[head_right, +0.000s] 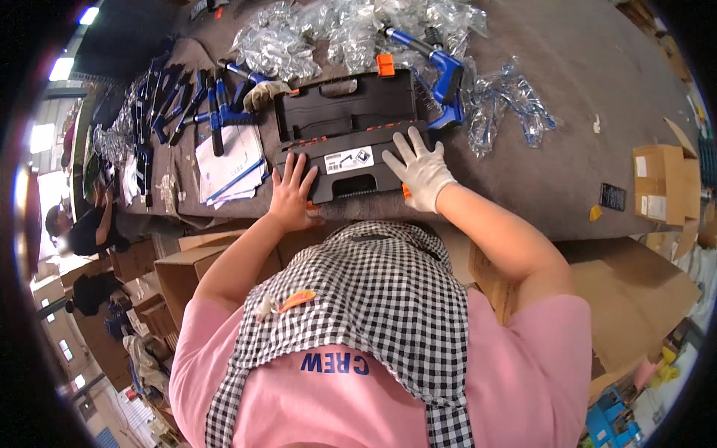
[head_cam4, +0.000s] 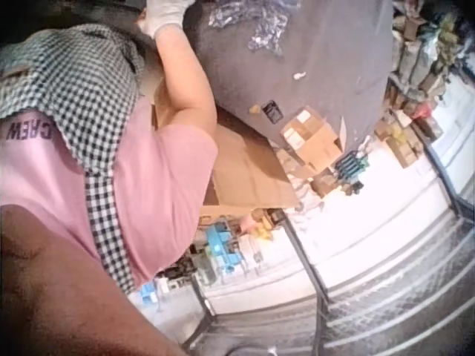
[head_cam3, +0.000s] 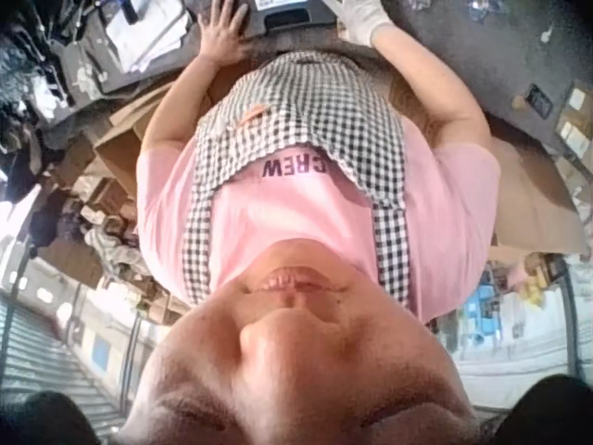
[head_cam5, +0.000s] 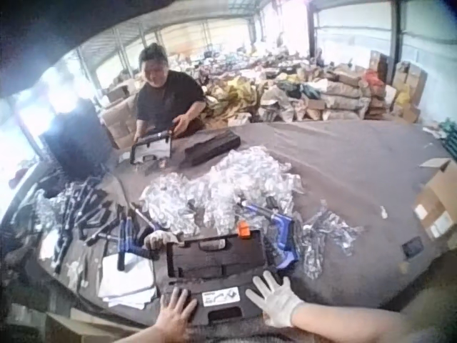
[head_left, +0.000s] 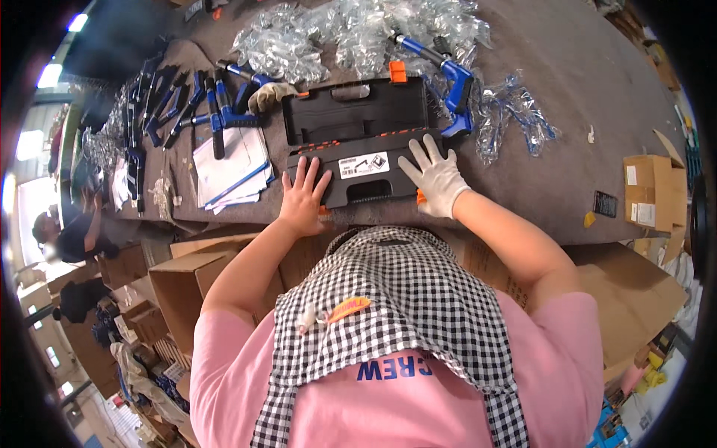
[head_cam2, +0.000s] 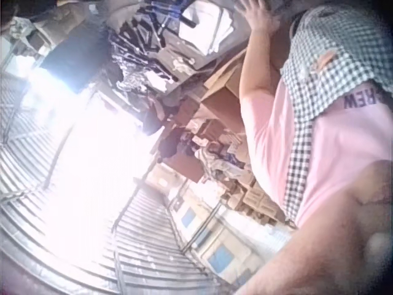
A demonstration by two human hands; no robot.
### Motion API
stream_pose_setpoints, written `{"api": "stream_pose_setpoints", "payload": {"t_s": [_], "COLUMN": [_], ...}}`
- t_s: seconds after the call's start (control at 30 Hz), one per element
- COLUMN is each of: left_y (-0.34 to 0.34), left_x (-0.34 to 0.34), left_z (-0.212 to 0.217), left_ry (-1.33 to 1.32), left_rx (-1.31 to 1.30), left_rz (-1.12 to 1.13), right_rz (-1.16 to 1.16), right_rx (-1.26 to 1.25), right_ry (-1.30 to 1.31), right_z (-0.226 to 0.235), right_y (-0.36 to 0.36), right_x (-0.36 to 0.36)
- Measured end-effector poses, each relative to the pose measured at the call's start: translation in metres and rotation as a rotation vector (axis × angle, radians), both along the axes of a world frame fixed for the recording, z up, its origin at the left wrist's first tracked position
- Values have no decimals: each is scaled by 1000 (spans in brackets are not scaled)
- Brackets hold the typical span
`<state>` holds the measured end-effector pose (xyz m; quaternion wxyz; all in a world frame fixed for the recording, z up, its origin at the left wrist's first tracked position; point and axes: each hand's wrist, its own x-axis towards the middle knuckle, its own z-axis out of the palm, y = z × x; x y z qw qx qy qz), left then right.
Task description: Packing hand tools and manuals into plastic storage cases and organizing them into boxes.
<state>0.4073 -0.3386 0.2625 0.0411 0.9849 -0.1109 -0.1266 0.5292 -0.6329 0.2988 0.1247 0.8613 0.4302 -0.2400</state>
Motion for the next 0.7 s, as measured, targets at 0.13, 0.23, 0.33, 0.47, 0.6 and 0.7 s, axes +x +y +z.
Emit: {"api": "stream_pose_setpoints", "payload": {"t_s": [0.13,0.23,0.33,0.47,0.6,0.7], "left_y": [1,5,5,-4,-31,-70], "left_x": [3,3,-2,-6,-12,-7], "left_z": [4,0,-9,-18,-35,-8], "left_ry": [89,56,7,-2,-181,-429], "left_rx": [35,49,18,146,175,-323], "left_rz": [-40,-56,-63,-25,105,-128], "right_rz": [-46,-14,-17,-31,-24,-95], "right_rx": [332,418,440,447,375,674], "right_ry": [-129,-247,-260,-274,-231,23], "right_z": [-55,-69,-72,-70,-59,-45], "right_y": [-16,-21,-20,-22,-21,-29], "right_x": [-10,-16,-16,-16,-12,-4]}}
